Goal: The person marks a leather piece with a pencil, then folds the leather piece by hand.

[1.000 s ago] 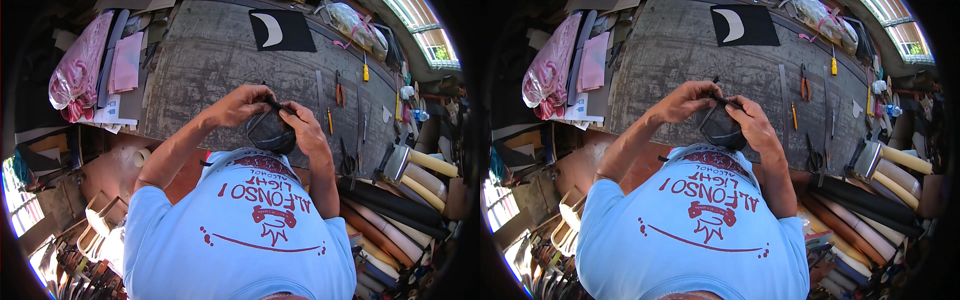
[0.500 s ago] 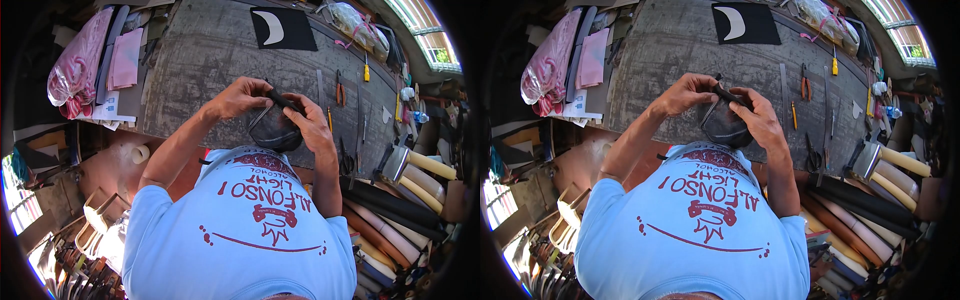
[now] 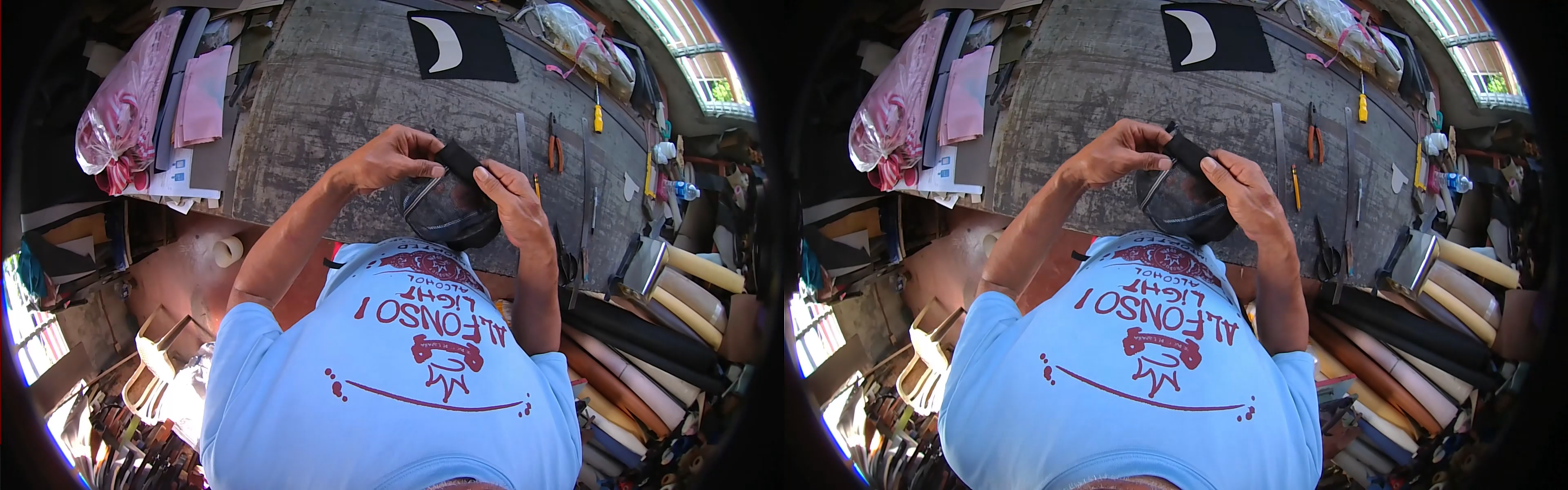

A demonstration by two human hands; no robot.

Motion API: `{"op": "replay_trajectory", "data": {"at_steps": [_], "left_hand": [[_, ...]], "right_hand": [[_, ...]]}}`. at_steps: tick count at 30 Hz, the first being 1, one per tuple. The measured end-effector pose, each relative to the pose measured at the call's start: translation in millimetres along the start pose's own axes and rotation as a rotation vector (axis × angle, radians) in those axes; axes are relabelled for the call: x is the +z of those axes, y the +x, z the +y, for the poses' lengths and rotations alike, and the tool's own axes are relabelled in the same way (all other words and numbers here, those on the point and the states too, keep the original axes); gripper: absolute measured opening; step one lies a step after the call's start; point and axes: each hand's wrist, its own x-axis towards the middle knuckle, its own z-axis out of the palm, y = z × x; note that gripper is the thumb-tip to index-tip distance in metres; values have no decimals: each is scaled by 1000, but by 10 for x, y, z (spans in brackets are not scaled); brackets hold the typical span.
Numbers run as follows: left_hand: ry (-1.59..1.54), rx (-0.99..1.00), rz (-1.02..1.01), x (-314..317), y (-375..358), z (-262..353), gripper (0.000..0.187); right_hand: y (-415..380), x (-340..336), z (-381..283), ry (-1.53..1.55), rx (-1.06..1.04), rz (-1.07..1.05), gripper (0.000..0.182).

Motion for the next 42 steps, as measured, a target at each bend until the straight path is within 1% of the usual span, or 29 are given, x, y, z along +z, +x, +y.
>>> {"op": "replay_trajectory", "data": {"at_steps": [1, 4, 7, 10, 13, 15, 18, 19, 22, 25, 28, 31, 34, 37, 42], "left_hand": [[-2, 2, -1, 3, 1, 7, 24], [-1, -2, -5, 20, 3, 39, 23], [10, -26, -1, 22, 5, 52, 20], [30, -27, 20, 62, 10, 91, 19], [58, -14, 27, 64, 14, 85, 18], [53, -10, 33, 78, 15, 82, 17], [180, 75, 52, 108, 20, 61, 17], [213, 77, 62, 126, 16, 68, 17], [287, 79, 85, 171, 5, 108, 18], [302, 71, 99, 178, 5, 136, 18], [317, 53, 126, 180, -2, 171, 18], [355, 50, 135, 193, -10, 208, 18], [335, 57, 120, 192, -3, 202, 18], [335, 39, 132, 213, 8, 215, 19], [345, 62, 132, 192, 33, 170, 26]], "right_hand": [[0, -6, -14, -24, -9, -15, 34], [-48, 63, -70, 0, 17, 88, 38], [-24, 21, -42, 29, 76, 105, 43], [4, 13, -79, 58, 79, 39, 45], [-1, 58, -146, 107, 88, 33, 40], [9, 43, -118, 84, 84, 44, 36], [54, -7, -18, 23, 96, 52, 30], [68, -19, 4, -2, 103, 54, 28], [82, -21, 9, 53, 147, 34, 25], [65, 49, 17, 113, 35, 126, 21], [15, 56, 105, -222, -118, 251, 21], [-44, 156, 61, -447, -390, 332, 26], [-63, 289, 19, -362, -407, 265, 29], [-72, 345, -90, -645, -518, 317, 26], [-29, 308, -44, -621, -449, 327, 23]]}}
